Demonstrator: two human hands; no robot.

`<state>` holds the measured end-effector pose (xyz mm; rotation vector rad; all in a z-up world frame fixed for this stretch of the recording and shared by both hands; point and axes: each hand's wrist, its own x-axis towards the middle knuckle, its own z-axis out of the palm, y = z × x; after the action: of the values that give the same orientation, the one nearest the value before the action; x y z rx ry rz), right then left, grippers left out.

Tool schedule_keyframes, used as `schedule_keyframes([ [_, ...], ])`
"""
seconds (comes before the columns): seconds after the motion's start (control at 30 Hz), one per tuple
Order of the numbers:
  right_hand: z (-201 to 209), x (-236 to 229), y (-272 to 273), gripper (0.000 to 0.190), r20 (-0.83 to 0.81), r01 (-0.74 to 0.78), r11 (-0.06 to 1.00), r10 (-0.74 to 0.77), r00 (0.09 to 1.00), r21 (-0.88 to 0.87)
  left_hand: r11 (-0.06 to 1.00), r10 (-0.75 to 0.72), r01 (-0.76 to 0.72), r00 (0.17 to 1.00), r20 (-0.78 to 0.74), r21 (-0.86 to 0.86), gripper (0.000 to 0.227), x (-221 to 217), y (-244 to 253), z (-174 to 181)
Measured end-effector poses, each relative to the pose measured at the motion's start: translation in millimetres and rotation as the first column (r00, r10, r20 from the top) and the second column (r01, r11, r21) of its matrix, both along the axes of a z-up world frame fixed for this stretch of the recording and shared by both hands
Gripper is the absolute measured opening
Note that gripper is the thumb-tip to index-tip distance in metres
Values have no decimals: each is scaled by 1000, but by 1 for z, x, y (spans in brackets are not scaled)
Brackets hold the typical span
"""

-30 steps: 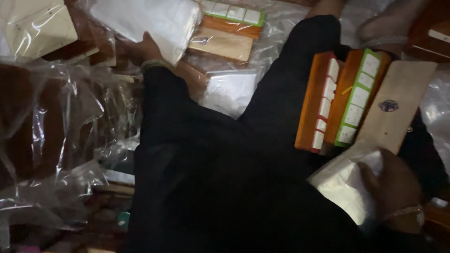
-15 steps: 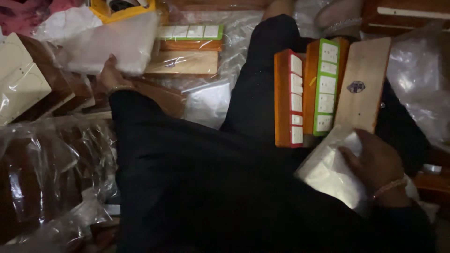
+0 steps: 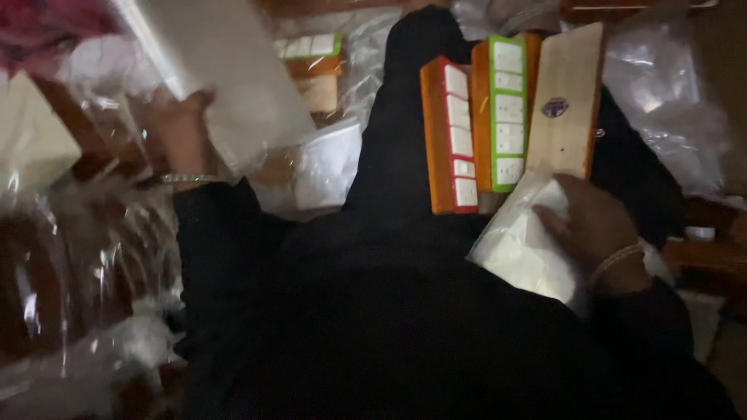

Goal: The person sits on the floor and packs wooden electrical switchboard frames into clear plastic bags. They handle the frames one by one, place them into bags, and seal them. The workspace is cluttered with similar items and packaging materials.

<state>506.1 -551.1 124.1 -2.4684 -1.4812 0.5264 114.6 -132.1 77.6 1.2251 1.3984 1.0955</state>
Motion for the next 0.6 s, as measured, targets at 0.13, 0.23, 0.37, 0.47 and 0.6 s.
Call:
schedule_keyframes([
  [0.13, 0, 0, 0, 55, -29, -7, 1000, 6, 1000, -14, 951, -306, 310, 933, -190, -10, 30, -7, -29, -7],
  [0.23, 2, 2, -5, 55, -100, 9, 1000, -7, 995, 12, 901, -405, 432, 862, -304, 25, 34, 4, -52, -31],
  [0.37, 6, 4, -9, 58, -117, -4, 993, 18, 993, 117, 864, -503, 477, 829, -244, -161, 33, 26, -78, -59],
  [0.47, 6, 6, -10, 58, -146, 37, 999, -31, 989, 39, 840, -508, 439, 843, -176, -319, 37, 41, -97, -77],
  [0.6, 7, 10, -14, 57, -130, 32, 998, -26, 991, 50, 716, -527, 586, 810, 257, -380, 47, 50, -101, -102],
])
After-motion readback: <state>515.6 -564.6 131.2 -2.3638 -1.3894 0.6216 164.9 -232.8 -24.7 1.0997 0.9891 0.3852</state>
